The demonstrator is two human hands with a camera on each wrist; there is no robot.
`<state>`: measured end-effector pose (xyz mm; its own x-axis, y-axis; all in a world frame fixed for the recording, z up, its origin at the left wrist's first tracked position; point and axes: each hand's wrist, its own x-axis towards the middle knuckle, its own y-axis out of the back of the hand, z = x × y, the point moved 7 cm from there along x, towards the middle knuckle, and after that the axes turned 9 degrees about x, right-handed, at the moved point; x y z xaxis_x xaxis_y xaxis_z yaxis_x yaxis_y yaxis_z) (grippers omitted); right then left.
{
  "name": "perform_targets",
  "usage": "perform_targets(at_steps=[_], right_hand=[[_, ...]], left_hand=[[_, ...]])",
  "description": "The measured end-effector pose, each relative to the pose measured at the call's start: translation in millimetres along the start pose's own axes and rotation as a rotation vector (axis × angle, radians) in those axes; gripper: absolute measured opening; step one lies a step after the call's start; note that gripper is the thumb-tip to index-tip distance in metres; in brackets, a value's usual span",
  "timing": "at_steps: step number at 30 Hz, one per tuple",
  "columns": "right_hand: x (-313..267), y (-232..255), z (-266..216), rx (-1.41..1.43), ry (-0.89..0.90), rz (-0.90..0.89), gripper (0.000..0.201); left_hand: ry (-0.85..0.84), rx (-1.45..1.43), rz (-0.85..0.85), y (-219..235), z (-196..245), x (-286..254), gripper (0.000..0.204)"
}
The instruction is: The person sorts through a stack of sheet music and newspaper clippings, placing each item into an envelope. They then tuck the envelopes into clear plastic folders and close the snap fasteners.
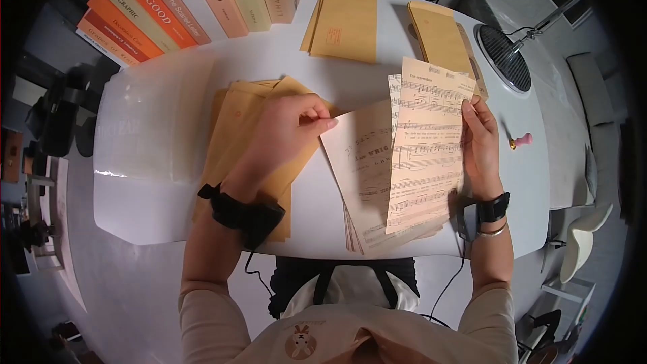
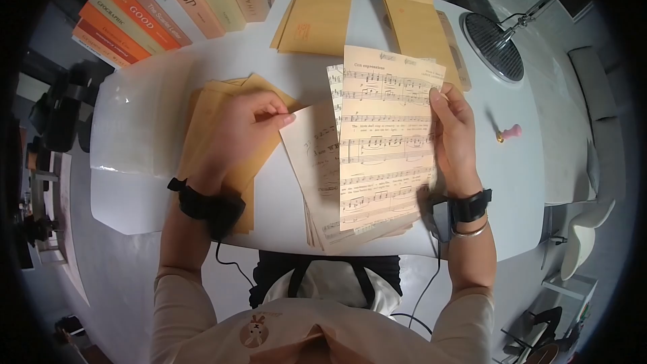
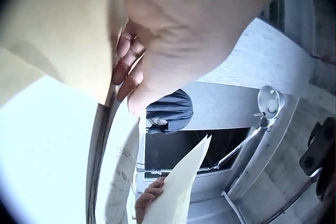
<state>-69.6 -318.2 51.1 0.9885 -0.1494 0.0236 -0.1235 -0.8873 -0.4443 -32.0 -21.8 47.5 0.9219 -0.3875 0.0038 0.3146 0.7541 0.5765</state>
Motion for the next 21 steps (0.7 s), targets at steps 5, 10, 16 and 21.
perform_targets(at_steps=[5, 10, 16, 21], right_hand=[[0, 1, 1, -0.026, 0.016, -0.005, 0.014], [1, 2, 2, -0.035, 0.019, -0.004, 0.014], [1, 3, 1, -0.08, 0.028, -0.002, 0.016], [0, 1, 1, -0.056, 0.031, -0.004, 0.016]], left_hand=[[-0.069, -0.101, 0.151, 8, 4, 0, 0.012], [-0.143, -0.087, 0.242, 14, -3, 4, 0.012], [0.041, -0.28, 0.073, 12, 1, 4, 0.02], [0.032, -0.387, -0.074, -1, -6, 3, 0.018]])
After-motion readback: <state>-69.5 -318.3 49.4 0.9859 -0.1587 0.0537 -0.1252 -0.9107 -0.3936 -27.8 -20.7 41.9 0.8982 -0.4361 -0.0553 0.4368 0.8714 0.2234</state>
